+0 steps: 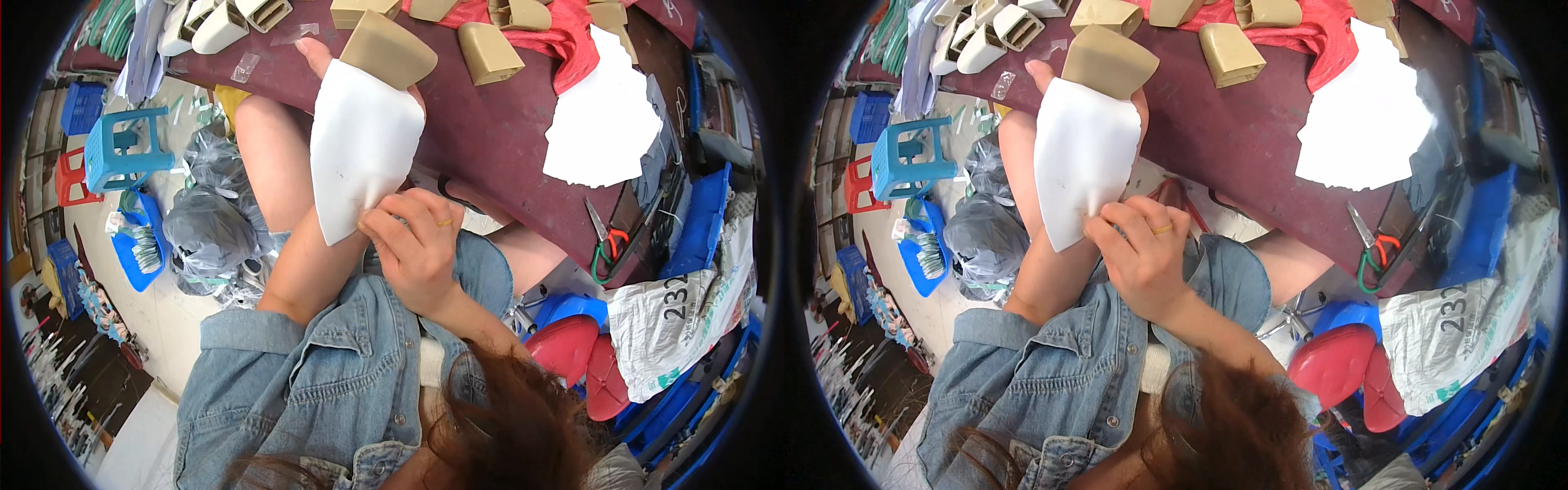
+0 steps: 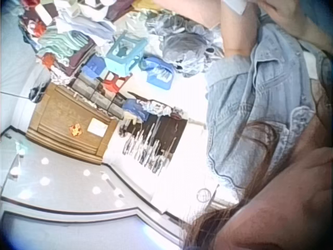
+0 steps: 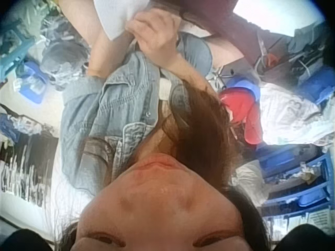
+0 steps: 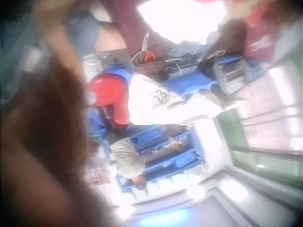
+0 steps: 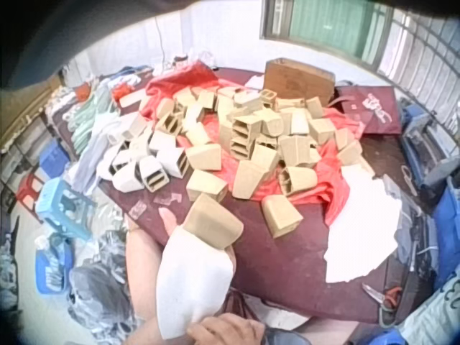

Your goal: Assembling and securing internal structural components for shoe heels using manual tools and adhesive materials.

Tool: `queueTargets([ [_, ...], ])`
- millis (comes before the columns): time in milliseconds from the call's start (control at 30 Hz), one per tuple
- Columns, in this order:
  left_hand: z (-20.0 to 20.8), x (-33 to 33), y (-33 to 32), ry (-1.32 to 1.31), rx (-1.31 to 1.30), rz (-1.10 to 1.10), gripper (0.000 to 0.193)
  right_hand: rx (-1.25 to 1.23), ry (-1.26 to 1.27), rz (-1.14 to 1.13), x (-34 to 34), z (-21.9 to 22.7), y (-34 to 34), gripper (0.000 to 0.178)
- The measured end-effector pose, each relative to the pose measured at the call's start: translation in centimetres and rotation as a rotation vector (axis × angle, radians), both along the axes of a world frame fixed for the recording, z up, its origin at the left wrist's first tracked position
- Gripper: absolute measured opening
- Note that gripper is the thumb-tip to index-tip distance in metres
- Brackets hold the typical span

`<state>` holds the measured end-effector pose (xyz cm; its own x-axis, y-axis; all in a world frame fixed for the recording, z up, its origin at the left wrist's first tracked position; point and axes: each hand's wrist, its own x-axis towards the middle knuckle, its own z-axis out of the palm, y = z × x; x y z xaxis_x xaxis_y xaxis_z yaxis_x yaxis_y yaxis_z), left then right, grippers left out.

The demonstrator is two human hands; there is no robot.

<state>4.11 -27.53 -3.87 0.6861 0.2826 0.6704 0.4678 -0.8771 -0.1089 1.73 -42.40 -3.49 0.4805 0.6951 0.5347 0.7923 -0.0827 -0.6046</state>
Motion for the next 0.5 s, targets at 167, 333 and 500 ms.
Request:
queueTargets([
  [167,0.65,0.24,0.05,-0.012,0.032,0.009,0.015,0.013,0.065,-0.011,0.02,0.24,0.28,0.027],
  [333,0.1,-0.24,-0.08,0.04,-0.038,-0.013,0.014,-0.012,0.0,-0.005,0.18,0.13,0.1,0.026],
  [500,0.14,0.39,0.17,0.035,0.116,0.064,0.014,0.019,0.109,-0.03,0.14,0.37,0.37,0.025],
])
